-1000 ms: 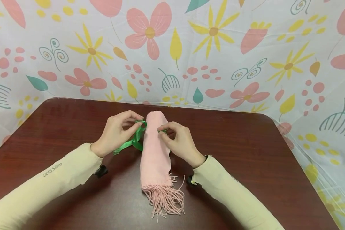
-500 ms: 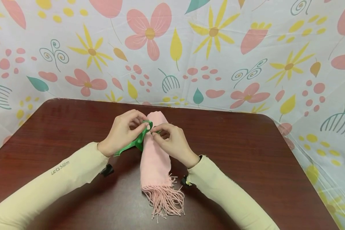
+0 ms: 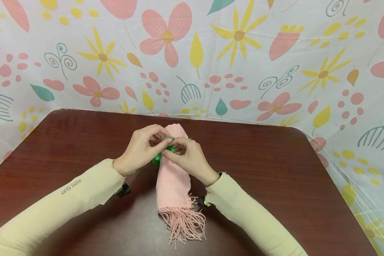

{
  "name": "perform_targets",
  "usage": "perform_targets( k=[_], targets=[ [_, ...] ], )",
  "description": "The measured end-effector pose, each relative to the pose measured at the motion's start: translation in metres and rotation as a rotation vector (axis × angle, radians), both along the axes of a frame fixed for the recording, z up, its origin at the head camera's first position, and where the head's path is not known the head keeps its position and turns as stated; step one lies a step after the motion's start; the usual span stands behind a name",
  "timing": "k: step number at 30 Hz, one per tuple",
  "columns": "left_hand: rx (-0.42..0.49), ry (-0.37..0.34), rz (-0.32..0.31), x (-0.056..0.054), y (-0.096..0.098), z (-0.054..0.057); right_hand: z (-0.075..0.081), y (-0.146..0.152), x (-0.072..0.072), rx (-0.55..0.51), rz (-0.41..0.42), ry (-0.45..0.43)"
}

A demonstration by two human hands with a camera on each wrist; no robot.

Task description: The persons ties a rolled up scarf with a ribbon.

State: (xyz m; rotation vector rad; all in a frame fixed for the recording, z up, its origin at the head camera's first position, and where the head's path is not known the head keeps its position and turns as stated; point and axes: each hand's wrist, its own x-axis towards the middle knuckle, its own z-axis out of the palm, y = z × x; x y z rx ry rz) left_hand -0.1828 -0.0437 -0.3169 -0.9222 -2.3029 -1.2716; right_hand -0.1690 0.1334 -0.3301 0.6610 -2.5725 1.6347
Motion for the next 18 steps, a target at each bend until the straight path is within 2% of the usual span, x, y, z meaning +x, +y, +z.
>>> perform_targets(
  k=[5,12,18],
  targets=[
    [0.005,0.012,0.006,-0.001,0.002,-0.001,-0.002,-0.003,0.0,-0.044,0.012,-0.015],
    [0.039,-0.096,-0.039,-0.002,-0.005,-0.007,-0.001,-0.004,0.0,-0.111,0.02,-0.063],
    [-0.054,-0.178,-0.126,-0.002,-0.01,-0.014,-0.001,-0.005,-0.001,-0.151,0.016,-0.105]
  ],
)
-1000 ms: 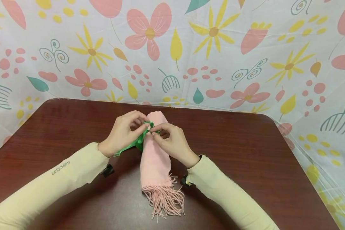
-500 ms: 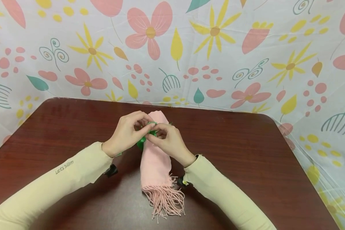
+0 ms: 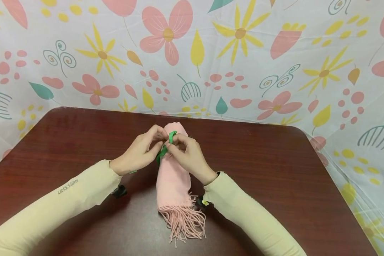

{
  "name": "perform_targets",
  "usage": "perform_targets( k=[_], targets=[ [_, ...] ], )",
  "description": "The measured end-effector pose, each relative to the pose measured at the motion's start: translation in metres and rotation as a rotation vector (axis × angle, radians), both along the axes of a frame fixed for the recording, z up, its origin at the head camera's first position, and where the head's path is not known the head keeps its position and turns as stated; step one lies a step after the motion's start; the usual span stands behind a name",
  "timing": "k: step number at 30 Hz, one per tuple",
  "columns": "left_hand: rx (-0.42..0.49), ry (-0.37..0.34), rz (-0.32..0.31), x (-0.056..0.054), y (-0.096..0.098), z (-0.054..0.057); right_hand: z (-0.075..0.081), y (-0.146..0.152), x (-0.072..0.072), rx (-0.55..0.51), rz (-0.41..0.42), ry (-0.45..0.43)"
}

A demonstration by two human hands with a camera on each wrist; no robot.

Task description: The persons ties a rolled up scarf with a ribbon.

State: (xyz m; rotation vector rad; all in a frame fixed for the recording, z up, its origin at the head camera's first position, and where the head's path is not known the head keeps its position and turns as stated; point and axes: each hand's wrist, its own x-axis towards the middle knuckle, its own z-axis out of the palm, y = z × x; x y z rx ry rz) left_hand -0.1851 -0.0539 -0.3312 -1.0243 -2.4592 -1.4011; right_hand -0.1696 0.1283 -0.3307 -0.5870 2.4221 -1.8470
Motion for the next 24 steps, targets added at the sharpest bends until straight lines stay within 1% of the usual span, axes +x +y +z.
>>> perform_targets(
  k=[3,6,9,11,16,21,24],
  targets=[
    [-0.031,-0.016,-0.032,-0.001,-0.002,-0.003,0.001,0.0,0.0,-0.028,0.008,-0.01],
    [-0.049,-0.005,-0.043,-0.002,-0.004,-0.006,0.002,0.0,0.001,-0.045,0.013,-0.004],
    [-0.072,0.005,-0.032,-0.002,-0.006,-0.007,0.001,0.001,0.0,-0.047,0.011,0.005],
    [-0.089,0.015,-0.013,-0.002,-0.008,-0.007,0.001,0.001,0.0,-0.049,0.007,0.003],
    [-0.095,-0.011,0.027,-0.001,-0.012,-0.005,0.001,0.001,0.0,-0.055,-0.013,0.0],
    [-0.087,-0.038,0.044,0.0,-0.014,-0.002,0.0,0.001,-0.001,-0.052,-0.041,0.009],
    [-0.063,-0.046,0.043,0.0,-0.016,-0.001,0.001,0.002,-0.002,-0.059,-0.058,0.01]
  ],
)
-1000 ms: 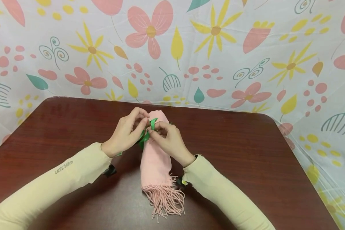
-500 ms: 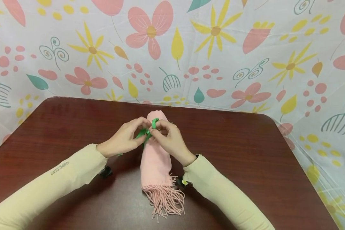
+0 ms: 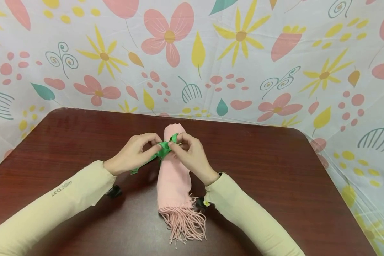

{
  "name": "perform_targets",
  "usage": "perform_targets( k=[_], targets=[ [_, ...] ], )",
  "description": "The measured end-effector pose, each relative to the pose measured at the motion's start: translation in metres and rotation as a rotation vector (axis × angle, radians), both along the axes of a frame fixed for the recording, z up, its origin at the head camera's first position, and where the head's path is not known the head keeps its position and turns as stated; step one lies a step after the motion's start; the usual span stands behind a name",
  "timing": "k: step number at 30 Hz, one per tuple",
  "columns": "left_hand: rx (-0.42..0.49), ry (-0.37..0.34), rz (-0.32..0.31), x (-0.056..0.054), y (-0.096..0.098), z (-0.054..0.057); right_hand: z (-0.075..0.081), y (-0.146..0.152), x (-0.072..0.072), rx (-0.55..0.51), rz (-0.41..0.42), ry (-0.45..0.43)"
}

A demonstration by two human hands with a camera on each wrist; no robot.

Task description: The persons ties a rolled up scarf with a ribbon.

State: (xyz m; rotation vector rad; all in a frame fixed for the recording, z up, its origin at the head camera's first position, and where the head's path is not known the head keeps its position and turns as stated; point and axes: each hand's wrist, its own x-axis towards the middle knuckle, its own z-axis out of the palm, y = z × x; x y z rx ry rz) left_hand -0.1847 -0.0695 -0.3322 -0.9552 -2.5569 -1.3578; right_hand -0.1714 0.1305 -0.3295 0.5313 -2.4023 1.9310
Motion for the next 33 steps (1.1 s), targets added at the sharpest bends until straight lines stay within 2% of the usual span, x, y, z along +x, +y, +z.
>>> perform_targets(
  k=[9,15,19,23,28,33],
  targets=[
    [0.069,-0.03,-0.109,0.0,-0.004,0.0,-0.002,0.006,0.001,-0.034,-0.017,-0.025],
    [0.089,0.028,-0.029,0.002,-0.003,0.003,-0.004,0.008,0.0,-0.027,-0.029,-0.002],
    [0.123,0.004,-0.043,0.003,-0.004,0.006,-0.004,0.01,0.0,-0.045,-0.037,-0.005],
    [0.106,-0.038,-0.044,0.004,-0.005,0.007,-0.004,0.012,-0.001,-0.08,-0.046,-0.021],
    [0.055,-0.009,0.004,0.002,-0.008,0.007,-0.003,0.013,-0.002,-0.107,-0.045,-0.049],
    [0.04,-0.007,0.006,0.002,-0.01,0.007,-0.003,0.015,-0.002,-0.111,-0.08,-0.061]
  ],
)
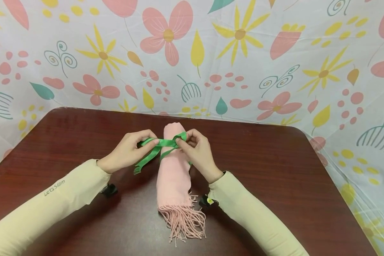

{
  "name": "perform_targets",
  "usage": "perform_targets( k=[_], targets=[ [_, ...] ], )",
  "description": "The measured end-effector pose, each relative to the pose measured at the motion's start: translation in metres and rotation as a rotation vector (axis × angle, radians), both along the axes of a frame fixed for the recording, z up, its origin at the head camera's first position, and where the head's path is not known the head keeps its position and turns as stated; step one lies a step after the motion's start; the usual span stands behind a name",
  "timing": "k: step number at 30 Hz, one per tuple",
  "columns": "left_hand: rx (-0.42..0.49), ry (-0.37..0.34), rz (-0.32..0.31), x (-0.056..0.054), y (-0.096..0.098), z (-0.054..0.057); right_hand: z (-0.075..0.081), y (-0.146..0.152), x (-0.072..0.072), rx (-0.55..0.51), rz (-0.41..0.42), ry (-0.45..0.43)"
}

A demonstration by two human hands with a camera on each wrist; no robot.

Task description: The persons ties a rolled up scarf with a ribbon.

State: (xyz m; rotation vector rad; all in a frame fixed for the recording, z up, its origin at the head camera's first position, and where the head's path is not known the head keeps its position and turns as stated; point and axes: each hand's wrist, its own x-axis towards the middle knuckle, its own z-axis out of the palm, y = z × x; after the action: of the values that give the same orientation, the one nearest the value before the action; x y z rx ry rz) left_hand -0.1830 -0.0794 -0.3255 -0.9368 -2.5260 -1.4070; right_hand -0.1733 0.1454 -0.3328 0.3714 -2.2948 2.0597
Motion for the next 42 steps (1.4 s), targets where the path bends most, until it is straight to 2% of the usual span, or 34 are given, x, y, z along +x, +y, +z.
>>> perform_targets(
  k=[8,13,21,28,32,42],
  targets=[
    [-0.031,-0.01,0.021,0.0,-0.009,-0.002,0.0,0.007,-0.002,0.05,-0.101,-0.018],
    [-0.049,-0.028,0.036,0.001,-0.018,-0.003,-0.001,0.013,-0.002,0.078,-0.133,-0.031],
    [-0.087,-0.038,0.105,0.002,-0.032,-0.006,-0.002,0.022,-0.002,0.102,-0.169,-0.029],
    [-0.142,-0.002,0.157,0.003,-0.039,-0.006,-0.001,0.03,-0.002,0.111,-0.196,-0.031],
    [-0.156,0.011,0.154,0.003,-0.043,-0.008,0.0,0.037,-0.002,0.12,-0.219,-0.032],
    [-0.114,0.067,0.103,-0.001,-0.049,-0.015,-0.002,0.058,-0.004,0.124,-0.268,-0.072]
  ],
)
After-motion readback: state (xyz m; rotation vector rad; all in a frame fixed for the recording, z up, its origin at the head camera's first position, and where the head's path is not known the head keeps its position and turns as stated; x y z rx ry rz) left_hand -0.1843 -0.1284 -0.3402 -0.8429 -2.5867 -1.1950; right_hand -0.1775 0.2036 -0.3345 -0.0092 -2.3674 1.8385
